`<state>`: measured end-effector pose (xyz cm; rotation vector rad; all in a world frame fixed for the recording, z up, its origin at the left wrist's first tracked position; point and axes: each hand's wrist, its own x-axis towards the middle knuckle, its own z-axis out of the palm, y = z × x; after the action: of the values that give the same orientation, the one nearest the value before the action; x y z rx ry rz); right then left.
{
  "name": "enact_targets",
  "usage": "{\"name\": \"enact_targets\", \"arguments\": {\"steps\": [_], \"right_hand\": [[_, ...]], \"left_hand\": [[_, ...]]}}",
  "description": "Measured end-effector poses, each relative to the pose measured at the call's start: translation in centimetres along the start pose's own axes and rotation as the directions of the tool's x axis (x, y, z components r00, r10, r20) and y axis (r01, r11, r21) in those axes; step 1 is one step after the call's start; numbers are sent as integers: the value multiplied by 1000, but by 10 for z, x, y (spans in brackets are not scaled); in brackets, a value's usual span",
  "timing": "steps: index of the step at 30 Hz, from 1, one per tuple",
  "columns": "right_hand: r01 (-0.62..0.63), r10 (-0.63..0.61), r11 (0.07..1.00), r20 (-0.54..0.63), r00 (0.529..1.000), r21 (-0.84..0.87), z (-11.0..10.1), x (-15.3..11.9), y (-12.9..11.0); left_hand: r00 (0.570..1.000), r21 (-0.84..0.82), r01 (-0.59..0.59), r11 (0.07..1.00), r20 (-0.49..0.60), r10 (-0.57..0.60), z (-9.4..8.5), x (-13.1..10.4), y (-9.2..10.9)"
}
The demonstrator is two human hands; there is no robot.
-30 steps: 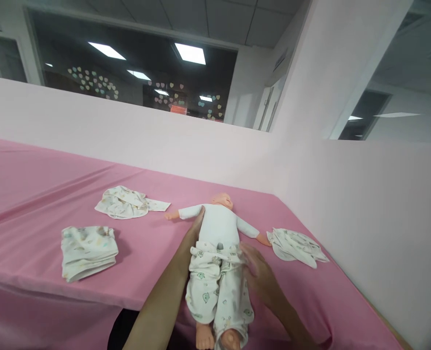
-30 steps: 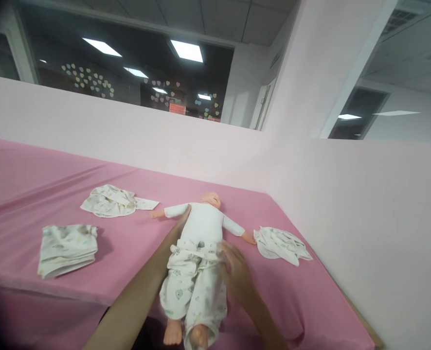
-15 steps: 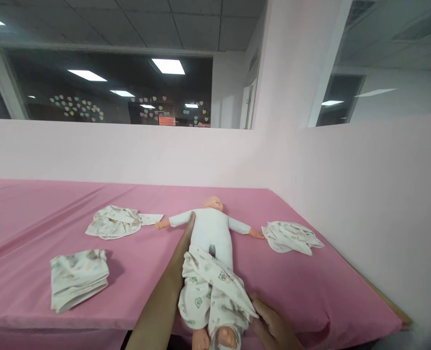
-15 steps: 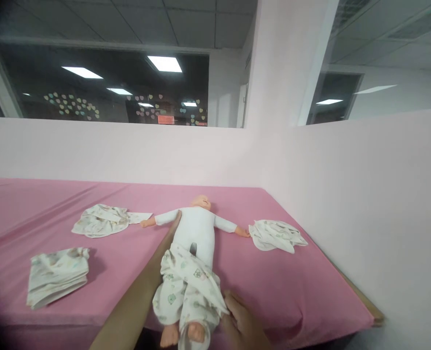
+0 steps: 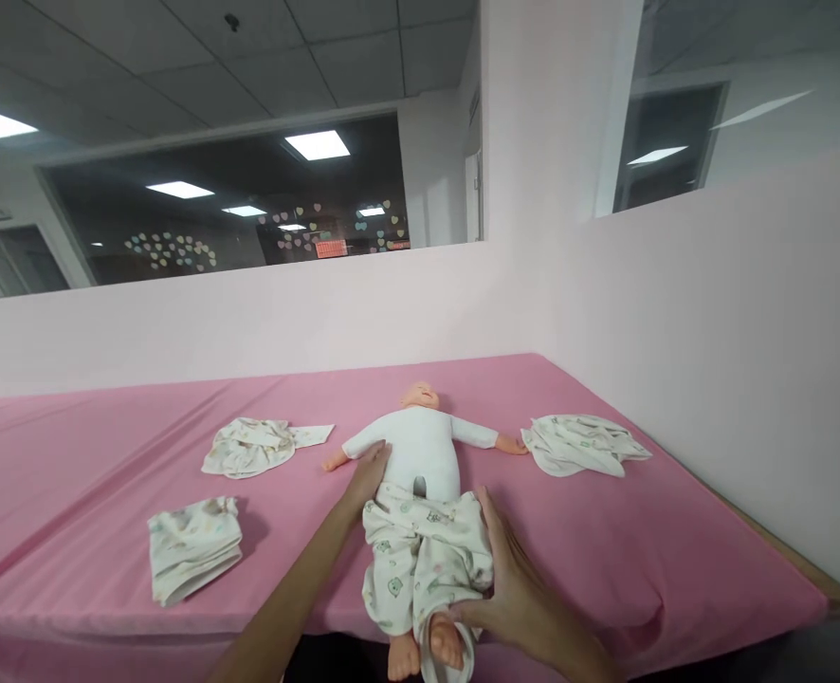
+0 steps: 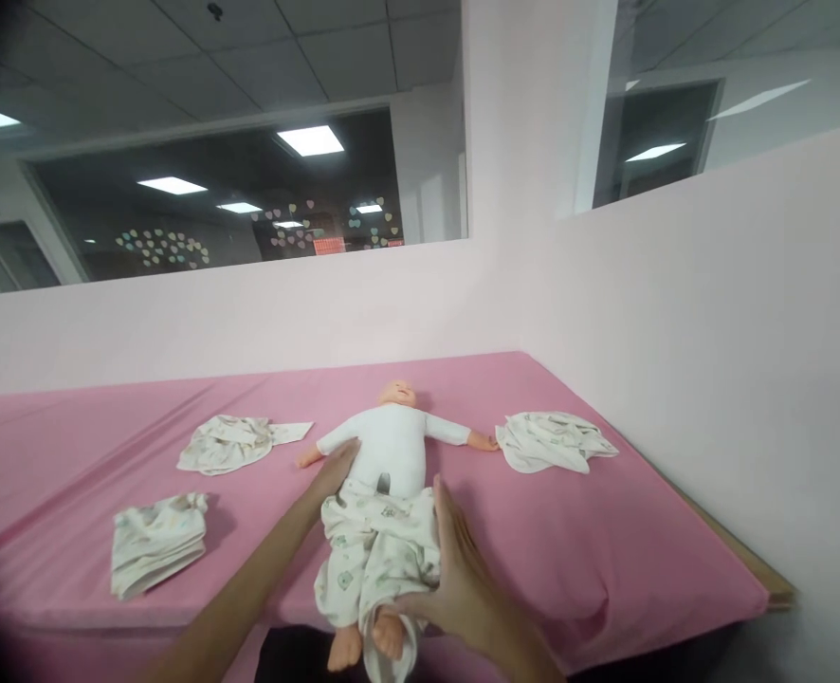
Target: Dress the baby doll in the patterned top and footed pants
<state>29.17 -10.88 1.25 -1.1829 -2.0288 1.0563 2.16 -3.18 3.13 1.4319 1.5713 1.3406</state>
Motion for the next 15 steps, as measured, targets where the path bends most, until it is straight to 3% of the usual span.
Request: {"name": "enact_targets", "arguments": {"steps": [4,7,11,15], "right_hand": [[41,-47,998,116,992,52,-3,-1,-6],[43,-55,997,182,982,68,-2,-10,-3],[36,-32,999,165,986,-17,6,-23,5],[41,-34,996,100,994,-74,17,-23,12]], "left_hand": [[994,0,-3,1000,108,3,-14,-45,-13],[984,74,-97,993,158,84,-24,-80,-20],[945,256,-264,930,261,196,-32,-111,-25],[929,407,-304,861,325,175,-30,-138,-34]]}}
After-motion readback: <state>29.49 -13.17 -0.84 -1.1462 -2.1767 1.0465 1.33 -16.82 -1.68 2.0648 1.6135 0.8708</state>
